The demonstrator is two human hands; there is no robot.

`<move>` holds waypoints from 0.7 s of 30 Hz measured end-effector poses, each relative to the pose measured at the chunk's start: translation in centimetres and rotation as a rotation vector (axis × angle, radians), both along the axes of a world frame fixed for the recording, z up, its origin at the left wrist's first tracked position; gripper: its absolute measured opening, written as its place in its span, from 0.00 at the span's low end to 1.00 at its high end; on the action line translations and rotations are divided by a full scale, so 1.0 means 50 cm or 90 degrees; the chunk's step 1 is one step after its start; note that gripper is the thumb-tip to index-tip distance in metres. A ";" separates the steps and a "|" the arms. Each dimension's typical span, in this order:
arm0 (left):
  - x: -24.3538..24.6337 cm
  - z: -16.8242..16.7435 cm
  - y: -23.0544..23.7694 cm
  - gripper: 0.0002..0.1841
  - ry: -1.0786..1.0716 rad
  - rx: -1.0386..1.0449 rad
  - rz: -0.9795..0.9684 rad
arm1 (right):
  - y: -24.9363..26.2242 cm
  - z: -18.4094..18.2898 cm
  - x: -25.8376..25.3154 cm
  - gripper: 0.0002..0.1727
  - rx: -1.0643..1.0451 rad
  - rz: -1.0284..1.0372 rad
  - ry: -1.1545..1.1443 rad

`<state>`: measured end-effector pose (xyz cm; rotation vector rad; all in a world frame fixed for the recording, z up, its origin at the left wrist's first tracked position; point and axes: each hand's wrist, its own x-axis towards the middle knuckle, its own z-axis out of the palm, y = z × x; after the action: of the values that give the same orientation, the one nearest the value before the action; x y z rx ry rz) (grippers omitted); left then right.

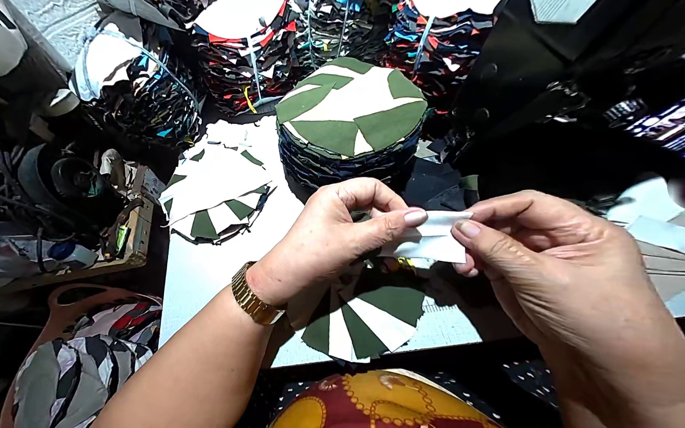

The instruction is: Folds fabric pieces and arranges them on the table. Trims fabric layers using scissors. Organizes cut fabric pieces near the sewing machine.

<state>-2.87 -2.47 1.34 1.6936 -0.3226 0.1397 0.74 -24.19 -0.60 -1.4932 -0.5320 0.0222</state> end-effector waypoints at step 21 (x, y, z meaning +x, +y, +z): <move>-0.002 -0.017 0.002 0.07 0.049 0.496 -0.090 | 0.012 -0.066 -0.048 0.10 -0.481 -0.101 -0.369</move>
<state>-2.98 -2.38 0.47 2.4275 -0.4753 -0.1822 -1.67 -23.59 -3.92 -2.2965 -0.9305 -0.3817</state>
